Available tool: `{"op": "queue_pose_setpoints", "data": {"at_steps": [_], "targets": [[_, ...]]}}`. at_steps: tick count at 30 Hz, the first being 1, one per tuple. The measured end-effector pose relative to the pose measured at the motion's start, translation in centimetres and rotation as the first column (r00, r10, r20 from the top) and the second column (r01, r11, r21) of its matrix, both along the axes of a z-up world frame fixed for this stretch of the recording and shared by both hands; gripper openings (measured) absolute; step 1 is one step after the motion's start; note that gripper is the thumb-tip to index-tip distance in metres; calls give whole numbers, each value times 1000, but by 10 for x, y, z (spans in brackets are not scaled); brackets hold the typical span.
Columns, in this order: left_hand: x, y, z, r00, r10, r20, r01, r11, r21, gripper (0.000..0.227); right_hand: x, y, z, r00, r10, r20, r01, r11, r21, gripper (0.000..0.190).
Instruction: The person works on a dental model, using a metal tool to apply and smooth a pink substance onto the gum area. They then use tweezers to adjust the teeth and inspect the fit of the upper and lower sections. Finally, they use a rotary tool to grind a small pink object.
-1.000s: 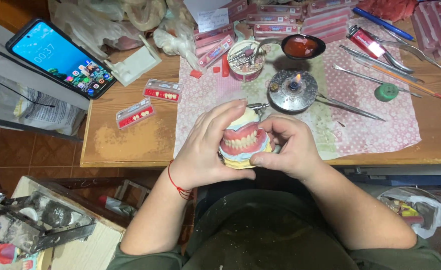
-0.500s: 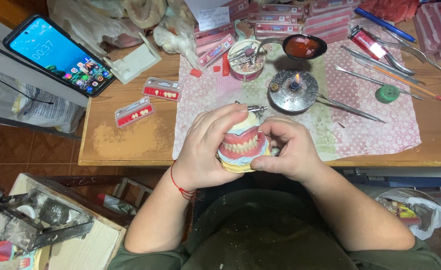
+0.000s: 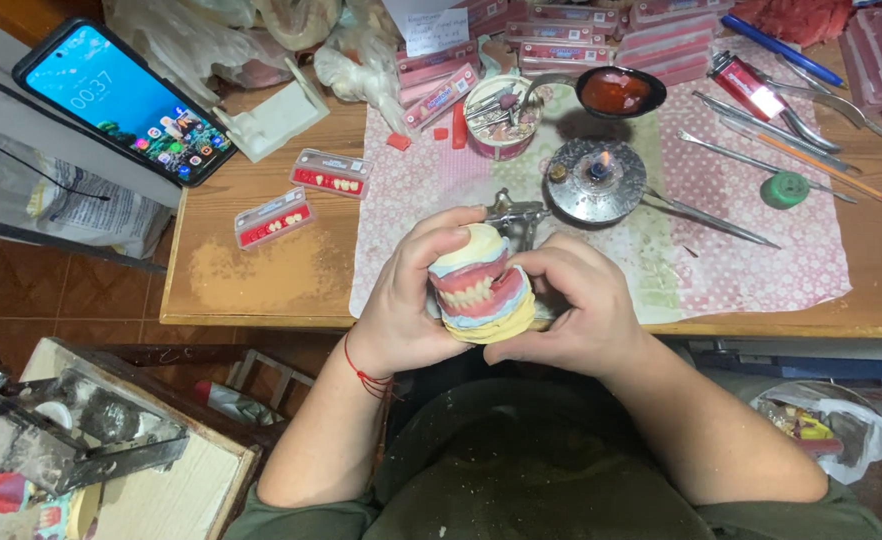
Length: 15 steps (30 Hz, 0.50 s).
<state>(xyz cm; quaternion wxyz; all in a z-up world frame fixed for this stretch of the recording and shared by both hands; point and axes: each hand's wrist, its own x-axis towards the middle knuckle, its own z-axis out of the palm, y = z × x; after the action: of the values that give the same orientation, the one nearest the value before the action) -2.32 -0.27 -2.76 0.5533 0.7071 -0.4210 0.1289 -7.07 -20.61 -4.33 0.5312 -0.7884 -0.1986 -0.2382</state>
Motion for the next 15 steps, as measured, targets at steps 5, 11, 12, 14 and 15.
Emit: {"op": "queue_pose_setpoints", "data": {"at_steps": [5, 11, 12, 14, 15], "targets": [[0, -1, 8, 999, 31, 14, -32, 995, 92, 86, -1, 0, -3, 996, -65, 66, 67, 997, -37, 69], [-5, -6, 5, 988, 79, -129, -66, 993, 101, 92, -2, -25, 10, 991, -77, 110, 91, 988, -128, 69], [-5, -8, 5, 990, 61, -126, -49, 995, 92, 92, -3, -43, 12, 989, -93, 115, 108, 985, -136, 69], [-6, -8, 3, 975, 135, -174, -118, 988, 103, 97, -7, -76, 15, 956, -264, 130, 289, 925, -248, 24], [-5, -8, 1, 977, 124, -174, -109, 990, 94, 97, -8, -105, 16, 953, -271, 133, 297, 920, -256, 24]]}}
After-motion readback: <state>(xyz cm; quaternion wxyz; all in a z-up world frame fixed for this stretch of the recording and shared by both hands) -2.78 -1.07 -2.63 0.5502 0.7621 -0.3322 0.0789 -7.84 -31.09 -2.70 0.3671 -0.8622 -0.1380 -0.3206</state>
